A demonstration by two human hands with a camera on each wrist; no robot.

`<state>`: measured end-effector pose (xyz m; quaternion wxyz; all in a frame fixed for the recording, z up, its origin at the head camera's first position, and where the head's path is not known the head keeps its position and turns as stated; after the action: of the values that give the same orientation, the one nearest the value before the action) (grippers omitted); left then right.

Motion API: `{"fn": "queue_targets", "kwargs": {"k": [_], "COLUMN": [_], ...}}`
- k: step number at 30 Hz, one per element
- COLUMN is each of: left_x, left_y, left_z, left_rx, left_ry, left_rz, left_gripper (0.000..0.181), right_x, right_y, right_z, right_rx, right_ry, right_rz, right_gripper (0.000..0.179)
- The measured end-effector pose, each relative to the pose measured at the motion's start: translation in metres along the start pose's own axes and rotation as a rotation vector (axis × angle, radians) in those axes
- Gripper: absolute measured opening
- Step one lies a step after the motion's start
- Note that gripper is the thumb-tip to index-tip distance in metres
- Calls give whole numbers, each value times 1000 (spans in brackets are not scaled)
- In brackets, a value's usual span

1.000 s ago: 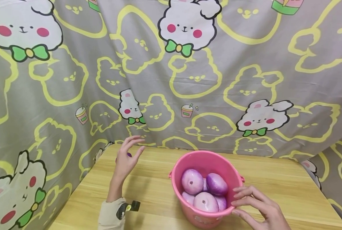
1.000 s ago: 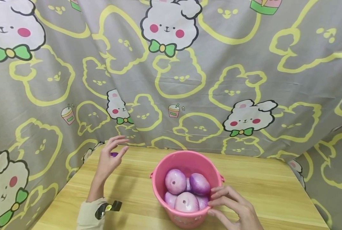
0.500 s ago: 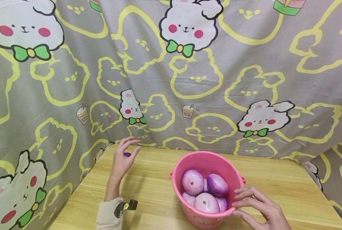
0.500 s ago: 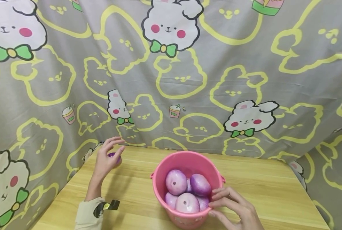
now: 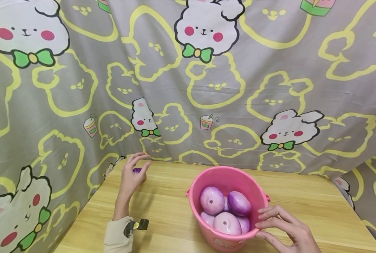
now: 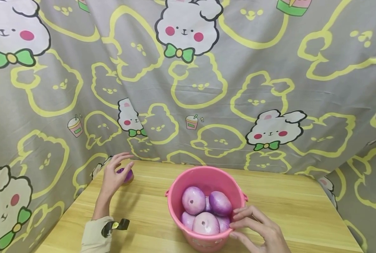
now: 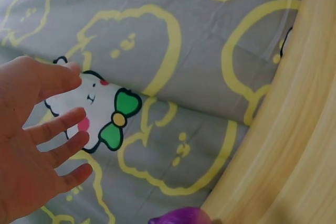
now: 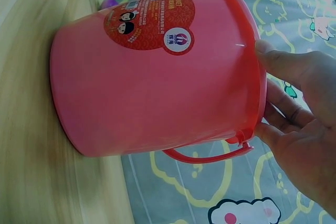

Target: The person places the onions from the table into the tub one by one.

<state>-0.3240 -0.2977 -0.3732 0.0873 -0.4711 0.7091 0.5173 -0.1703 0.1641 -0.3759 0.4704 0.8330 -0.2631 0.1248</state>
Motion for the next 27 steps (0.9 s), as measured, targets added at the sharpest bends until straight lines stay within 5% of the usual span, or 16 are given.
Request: {"fn": "queue_targets", "kwargs": {"k": [9,14,23,27], "left_x": [13,19,25,26], "left_y": [-3,-6,-6,-6], "left_z": [0,-1,-3,-3], "left_rx": [-6,-10,-24,-26], "left_ry": [21,40,51,52], "left_rz": [-20,-44,-59,-58], "left_gripper": [25,26,25,25], "right_x": [2,2,9,9], "right_y": [0,0,4,4], "right_z": [1,1,-2,-3], "right_rx": [-11,-3,-4,-9], "right_ry": [-1,-45,-60,-55], "right_rz": [-50,-14,-72,-58], "right_gripper": [46,50,24,27]}}
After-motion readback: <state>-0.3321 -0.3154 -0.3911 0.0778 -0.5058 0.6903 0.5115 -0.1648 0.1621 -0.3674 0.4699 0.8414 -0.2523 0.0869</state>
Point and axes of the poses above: each hand's wrist, its own y-axis towards the middle knuckle, its own z-axis out of the palm, x = y × z, the point moved 8 cm from there along y, towards the middle knuckle, and after that the axes turned 7 degrees about x, right-handed, at the moved point
